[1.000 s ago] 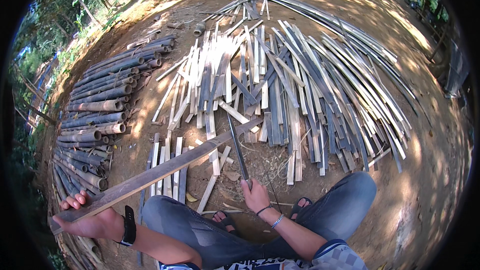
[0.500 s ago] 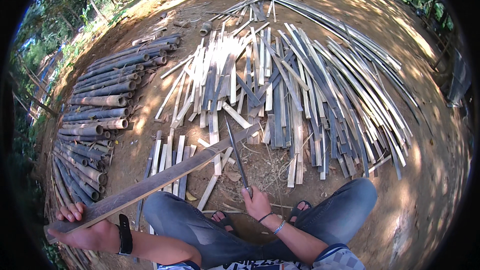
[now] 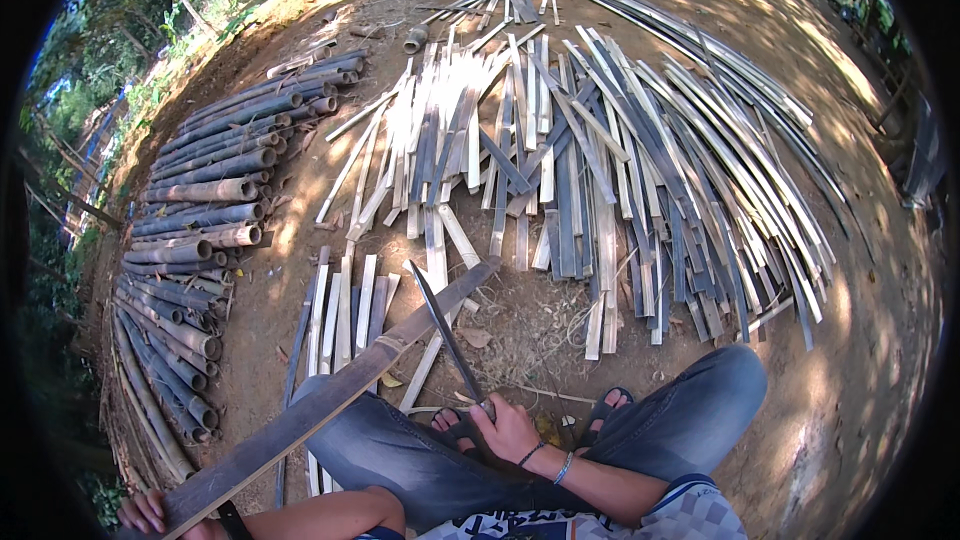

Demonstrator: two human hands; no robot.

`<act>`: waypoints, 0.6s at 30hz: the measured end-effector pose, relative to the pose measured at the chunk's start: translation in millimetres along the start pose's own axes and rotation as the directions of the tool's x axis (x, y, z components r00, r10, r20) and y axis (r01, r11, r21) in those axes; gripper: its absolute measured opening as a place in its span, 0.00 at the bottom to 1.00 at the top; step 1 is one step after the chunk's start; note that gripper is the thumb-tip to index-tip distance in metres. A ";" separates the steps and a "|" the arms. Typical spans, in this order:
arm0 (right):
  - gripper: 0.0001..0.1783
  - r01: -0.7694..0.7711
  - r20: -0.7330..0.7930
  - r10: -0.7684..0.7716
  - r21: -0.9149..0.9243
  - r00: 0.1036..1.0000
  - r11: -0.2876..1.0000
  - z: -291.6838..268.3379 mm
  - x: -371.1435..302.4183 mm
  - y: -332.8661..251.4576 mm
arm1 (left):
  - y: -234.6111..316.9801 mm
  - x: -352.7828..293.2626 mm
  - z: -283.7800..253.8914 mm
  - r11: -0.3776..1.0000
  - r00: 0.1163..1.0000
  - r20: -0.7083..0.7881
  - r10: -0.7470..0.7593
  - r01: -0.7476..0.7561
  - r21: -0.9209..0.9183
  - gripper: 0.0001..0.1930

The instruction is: The person shapes a bamboo strip by running a blade along its length to smooth it and then tests the flexibility of the strip by hand.

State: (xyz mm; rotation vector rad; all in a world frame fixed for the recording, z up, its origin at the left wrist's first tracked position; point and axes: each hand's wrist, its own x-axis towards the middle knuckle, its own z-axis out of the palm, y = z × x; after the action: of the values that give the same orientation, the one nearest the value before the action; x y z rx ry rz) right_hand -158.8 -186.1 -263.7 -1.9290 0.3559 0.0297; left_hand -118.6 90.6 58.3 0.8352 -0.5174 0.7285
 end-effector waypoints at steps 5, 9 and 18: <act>0.20 -0.106 0.003 0.106 0.007 0.994 0.994 0.4 4.1 -8.4 | -26.7 30.8 5.4 0.992 0.989 0.104 -0.104 0.111 -0.064 0.33; 0.21 -0.071 0.049 0.071 -0.005 0.996 0.997 -3.4 -13.9 -15.0 | -11.7 35.6 35.3 0.992 0.988 0.129 -0.081 0.093 -0.088 0.34; 0.24 -0.138 0.057 0.138 0.001 0.989 0.990 7.4 -7.0 5.5 | -30.8 65.3 0.2 0.984 0.997 0.056 -0.044 0.034 0.177 0.15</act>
State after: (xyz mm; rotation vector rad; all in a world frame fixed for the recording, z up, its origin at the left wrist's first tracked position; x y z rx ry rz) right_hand -165.8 -179.6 -270.2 -1.8914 0.4501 0.1742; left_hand -53.2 100.4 87.2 1.0321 -0.4934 0.7222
